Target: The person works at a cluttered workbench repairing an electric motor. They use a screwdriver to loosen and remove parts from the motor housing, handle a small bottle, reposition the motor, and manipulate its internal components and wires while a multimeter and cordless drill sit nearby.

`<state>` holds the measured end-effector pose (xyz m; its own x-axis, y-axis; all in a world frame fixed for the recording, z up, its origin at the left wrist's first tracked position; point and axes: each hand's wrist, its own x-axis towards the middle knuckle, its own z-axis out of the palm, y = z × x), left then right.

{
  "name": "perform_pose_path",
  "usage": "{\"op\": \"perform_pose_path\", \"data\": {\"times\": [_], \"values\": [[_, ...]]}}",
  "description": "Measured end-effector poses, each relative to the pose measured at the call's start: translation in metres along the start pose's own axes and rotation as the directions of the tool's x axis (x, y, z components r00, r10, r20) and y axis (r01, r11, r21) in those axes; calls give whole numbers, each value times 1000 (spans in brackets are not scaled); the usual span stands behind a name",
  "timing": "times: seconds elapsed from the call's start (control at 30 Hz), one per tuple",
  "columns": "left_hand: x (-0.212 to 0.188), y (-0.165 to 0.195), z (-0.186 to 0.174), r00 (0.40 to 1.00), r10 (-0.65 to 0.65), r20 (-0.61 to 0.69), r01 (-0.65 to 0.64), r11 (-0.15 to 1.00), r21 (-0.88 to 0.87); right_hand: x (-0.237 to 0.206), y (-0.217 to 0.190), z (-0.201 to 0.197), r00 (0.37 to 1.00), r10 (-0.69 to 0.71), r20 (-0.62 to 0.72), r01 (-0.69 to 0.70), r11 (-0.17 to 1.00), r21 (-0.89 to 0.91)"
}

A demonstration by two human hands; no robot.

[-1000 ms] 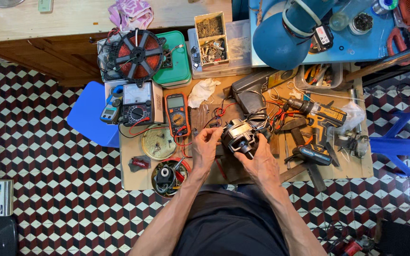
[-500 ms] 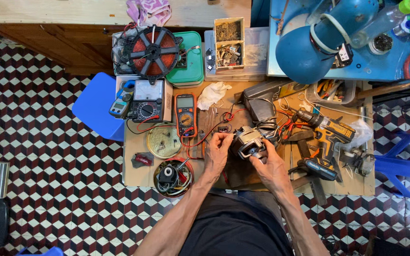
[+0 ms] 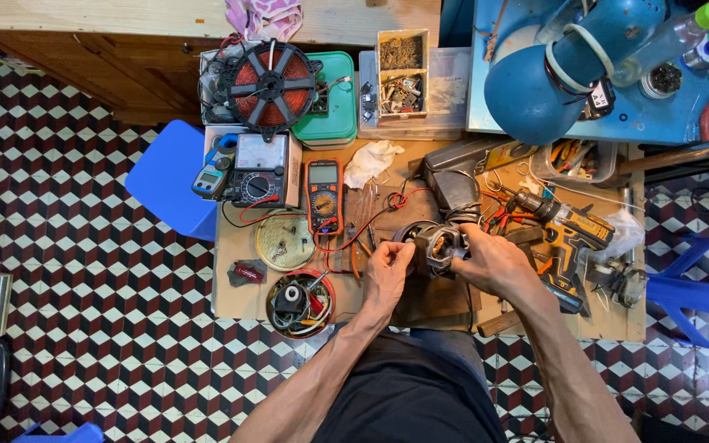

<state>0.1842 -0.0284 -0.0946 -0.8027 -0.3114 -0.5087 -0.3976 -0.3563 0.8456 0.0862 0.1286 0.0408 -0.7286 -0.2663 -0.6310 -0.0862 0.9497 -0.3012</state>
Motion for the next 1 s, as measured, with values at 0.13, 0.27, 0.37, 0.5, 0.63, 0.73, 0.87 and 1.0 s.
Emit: {"op": "perform_pose_path", "data": {"times": [0.13, 0.27, 0.37, 0.5, 0.63, 0.73, 0.87, 1.0], "values": [[-4, 5, -10, 1000, 6, -14, -5, 997, 78, 0, -20, -10, 995, 46, 93, -47, 999, 8], [-5, 10, -20, 998, 59, -13, -54, 967, 247, -3, -14, -11, 983, 108, 150, -149, 943, 299], [-3, 9, -23, 998, 60, -25, -51, 966, 253, -10, 11, -3, 993, 6, 118, -80, 769, 634], [2, 4, -24, 999, 13, -35, -6, 981, 195, -25, 37, 41, 1000, 9, 9, -13, 571, 821], [3, 2, -25, 1000, 21, -13, -18, 981, 192, -25, 32, 92, 978, 36, -207, 179, 369, 912], [1, 4, -26, 999, -36, -11, 38, 972, 231, -21, 17, 111, 917, 138, -373, 254, 519, 816], [1, 4, -24, 1000, -6, 31, 3, 994, 106, -24, 6, 107, 848, 141, -511, 319, 635, 704], [0, 2, -25, 999, -33, 22, 30, 993, 110, -27, 2, 101, 885, 201, -419, 254, 548, 797]]}}
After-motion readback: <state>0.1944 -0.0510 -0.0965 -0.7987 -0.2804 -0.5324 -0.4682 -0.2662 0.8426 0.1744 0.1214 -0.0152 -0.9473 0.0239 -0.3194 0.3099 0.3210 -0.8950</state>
